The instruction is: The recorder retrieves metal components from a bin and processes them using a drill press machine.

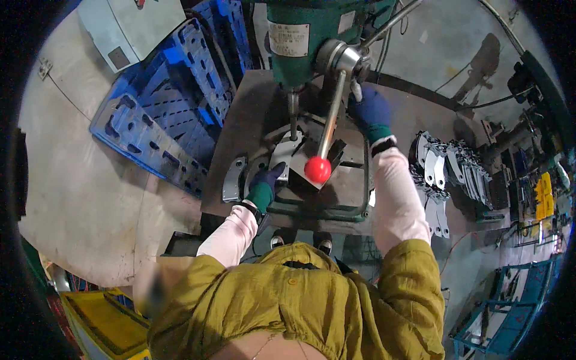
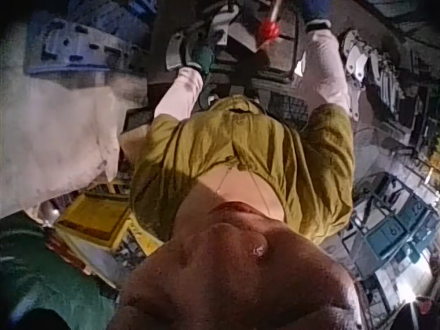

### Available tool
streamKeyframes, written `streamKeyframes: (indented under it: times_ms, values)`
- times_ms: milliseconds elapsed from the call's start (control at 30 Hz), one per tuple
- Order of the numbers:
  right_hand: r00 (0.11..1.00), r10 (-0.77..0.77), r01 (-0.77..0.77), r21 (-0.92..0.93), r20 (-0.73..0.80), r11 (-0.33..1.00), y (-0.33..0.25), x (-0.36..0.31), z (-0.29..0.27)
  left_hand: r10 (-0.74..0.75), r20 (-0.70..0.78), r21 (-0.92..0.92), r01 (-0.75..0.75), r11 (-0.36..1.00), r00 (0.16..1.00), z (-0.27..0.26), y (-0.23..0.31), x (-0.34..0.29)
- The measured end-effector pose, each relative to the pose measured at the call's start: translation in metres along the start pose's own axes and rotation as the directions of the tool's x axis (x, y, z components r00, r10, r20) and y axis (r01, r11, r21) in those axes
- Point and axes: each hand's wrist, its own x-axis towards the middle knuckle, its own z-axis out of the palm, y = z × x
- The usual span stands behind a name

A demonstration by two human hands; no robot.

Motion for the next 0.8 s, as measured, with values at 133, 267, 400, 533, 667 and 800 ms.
streamKeyframes:
  times_ms: [133, 267, 400, 533, 667, 800]
  values:
    - [0.988, 0.045, -0.055, 0.069, 0.149, 0.996, -0.065, -0.03, -0.027, -0.002, -0.042, -0.077, -0.002, 0.997, 0.999, 0.0, -0.072, 0.071]
    - [0.906, 0.264, -0.383, 0.374, 0.331, 0.845, -0.074, -0.067, -0.015, 0.033, -0.105, 0.111, -0.022, 0.994, 0.994, 0.011, -0.059, 0.068]
    - [0.93, -0.13, -0.104, 0.585, 0.344, 0.805, -0.067, -0.088, -0.033, 0.13, 0.085, 0.194, -0.144, 0.97, 0.988, 0.006, -0.039, 0.049]
    - [0.918, -0.301, -0.179, 0.946, 0.259, 0.27, -0.125, -0.094, -0.099, 0.087, 0.088, -0.347, -0.051, 0.937, 0.992, 0.008, -0.038, 0.024]
    - [0.769, -0.273, -0.636, 0.737, 0.578, -0.228, -0.148, -0.044, -0.156, 0.177, -0.044, -0.164, -0.182, 0.97, 0.983, 0.01, -0.03, 0.017]
    - [0.637, -0.525, -0.768, 0.412, 0.564, -0.49, -0.15, 0.001, -0.181, 0.176, 0.048, -0.354, -0.148, 0.924, 0.983, 0.008, -0.026, 0.002]
